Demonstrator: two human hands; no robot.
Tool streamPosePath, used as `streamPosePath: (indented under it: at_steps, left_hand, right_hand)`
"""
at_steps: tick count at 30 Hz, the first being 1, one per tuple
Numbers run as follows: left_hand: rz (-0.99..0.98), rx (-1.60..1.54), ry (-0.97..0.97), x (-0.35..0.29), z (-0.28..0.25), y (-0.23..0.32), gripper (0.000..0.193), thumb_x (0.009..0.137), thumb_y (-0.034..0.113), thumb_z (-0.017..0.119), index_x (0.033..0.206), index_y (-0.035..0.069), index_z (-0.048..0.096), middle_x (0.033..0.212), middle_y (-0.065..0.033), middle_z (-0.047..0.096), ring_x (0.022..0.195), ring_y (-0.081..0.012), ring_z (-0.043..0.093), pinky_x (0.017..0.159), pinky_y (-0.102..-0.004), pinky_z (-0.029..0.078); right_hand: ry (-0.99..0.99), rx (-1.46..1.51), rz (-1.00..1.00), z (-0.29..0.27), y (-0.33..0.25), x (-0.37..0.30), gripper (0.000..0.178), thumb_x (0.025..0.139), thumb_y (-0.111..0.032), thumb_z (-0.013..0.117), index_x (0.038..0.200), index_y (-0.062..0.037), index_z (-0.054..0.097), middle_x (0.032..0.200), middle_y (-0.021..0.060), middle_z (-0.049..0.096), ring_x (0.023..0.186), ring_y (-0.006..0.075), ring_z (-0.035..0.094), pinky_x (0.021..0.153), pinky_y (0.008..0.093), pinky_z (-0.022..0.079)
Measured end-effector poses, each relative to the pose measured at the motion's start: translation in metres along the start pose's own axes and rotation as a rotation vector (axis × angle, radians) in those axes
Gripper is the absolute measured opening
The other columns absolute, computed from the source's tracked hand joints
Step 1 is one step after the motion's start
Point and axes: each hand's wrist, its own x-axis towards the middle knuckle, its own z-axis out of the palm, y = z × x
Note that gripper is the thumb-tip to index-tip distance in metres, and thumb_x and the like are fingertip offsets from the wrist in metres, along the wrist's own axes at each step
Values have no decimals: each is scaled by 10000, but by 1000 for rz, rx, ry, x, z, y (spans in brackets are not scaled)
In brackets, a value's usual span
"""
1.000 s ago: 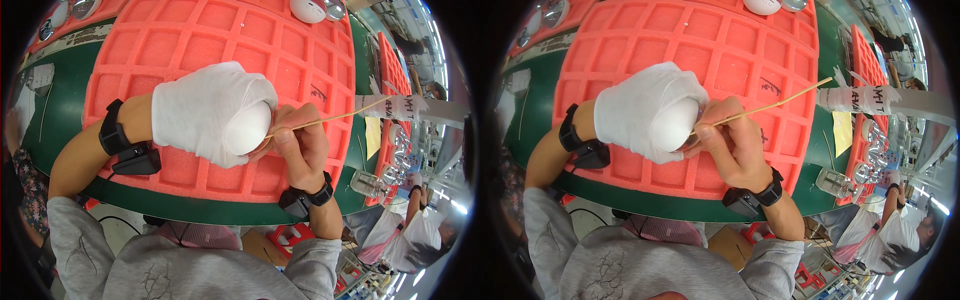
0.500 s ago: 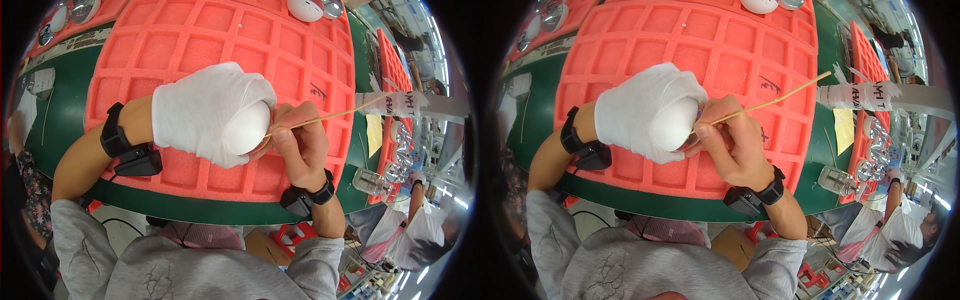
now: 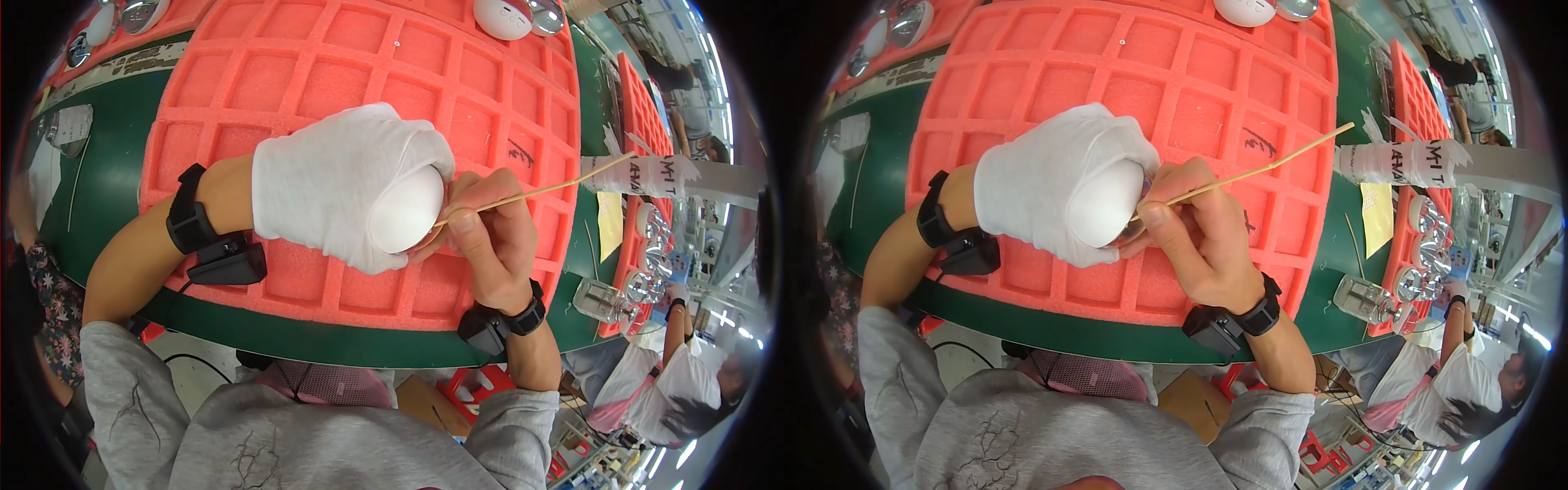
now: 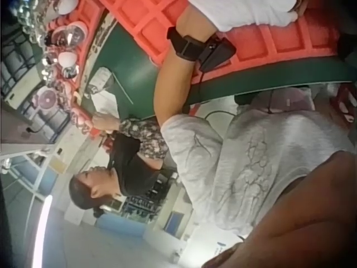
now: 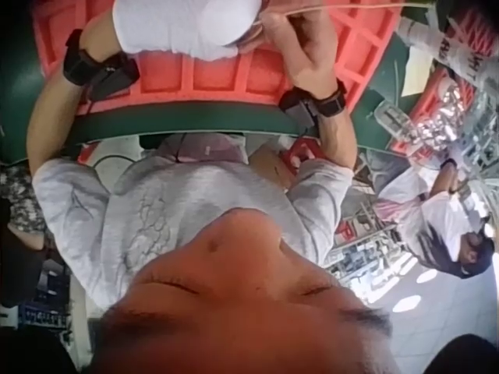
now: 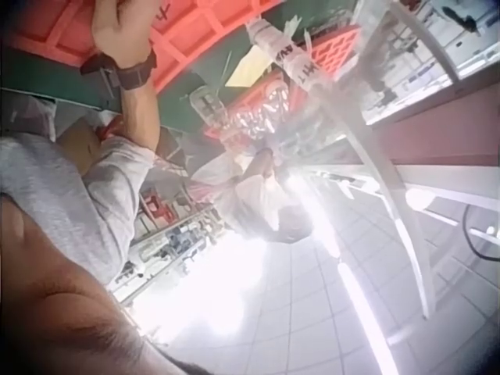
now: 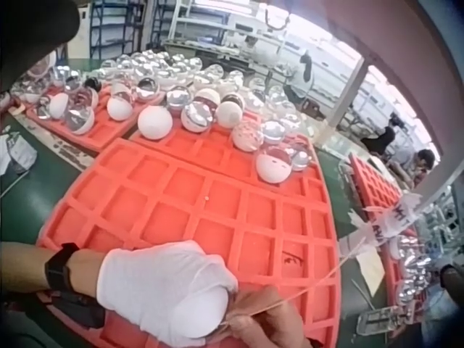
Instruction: The person scrapes the edge of a white and clear plastic sphere with a wooden stick, wipes it with a cloth, and then repeats the scraping and wiping process on a second sphere.
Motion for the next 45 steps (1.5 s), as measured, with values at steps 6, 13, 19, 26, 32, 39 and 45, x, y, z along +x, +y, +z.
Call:
streamPosePath:
  at_steps: [6,13,19,26,32,39,45]
  left_hand:
    - [-22,-17,-20,0,-1,1,516,663,258,872,1052,90,577,945,-61,604,802,-299,592,738,-404,461]
    - [-79,-52,-61,2,-3,1,502,659,257,868,1034,83,582,967,-67,605,812,-305,593,735,-410,461]
    - [-115,-42,-102,4,-4,2,486,654,256,865,1018,87,591,962,-69,616,828,-309,600,741,-409,465]
    - [53,152,-119,11,-6,5,397,664,260,834,926,38,635,840,-119,658,708,-339,651,627,-418,535]
    - [-44,-44,-10,3,-1,1,458,664,282,853,995,83,606,938,-76,621,829,-320,602,744,-413,465]
    - [-46,-4,-51,2,-4,1,466,659,282,852,1003,85,608,984,-79,617,842,-317,599,757,-411,464]
    - [-48,55,-123,8,-6,6,514,629,278,852,1037,85,607,1008,-75,607,892,-304,592,791,-405,453]
  right_hand:
    - [-42,-66,-67,-1,4,0,69,1022,-24,492,1067,20,464,926,145,531,689,250,678,611,311,578]
    - [28,84,-22,-1,0,3,65,1011,43,488,1076,39,487,913,137,562,789,214,702,684,327,639]
    - [25,-97,-45,3,-2,1,45,1013,-5,490,1045,25,500,891,130,547,720,186,600,628,287,518]
    - [-223,-428,-294,-10,2,6,57,1017,-6,486,1064,26,489,909,138,543,680,186,596,595,287,538]
    - [30,26,-22,0,2,-1,60,1012,9,490,1071,20,484,921,148,555,697,188,621,583,281,530]
    - [-109,-217,-126,-8,2,3,58,1009,18,490,1067,20,484,913,145,557,697,175,613,589,284,532]
    - [-127,-236,-160,-13,1,0,61,992,50,511,1045,24,496,908,142,570,744,173,618,606,286,539]
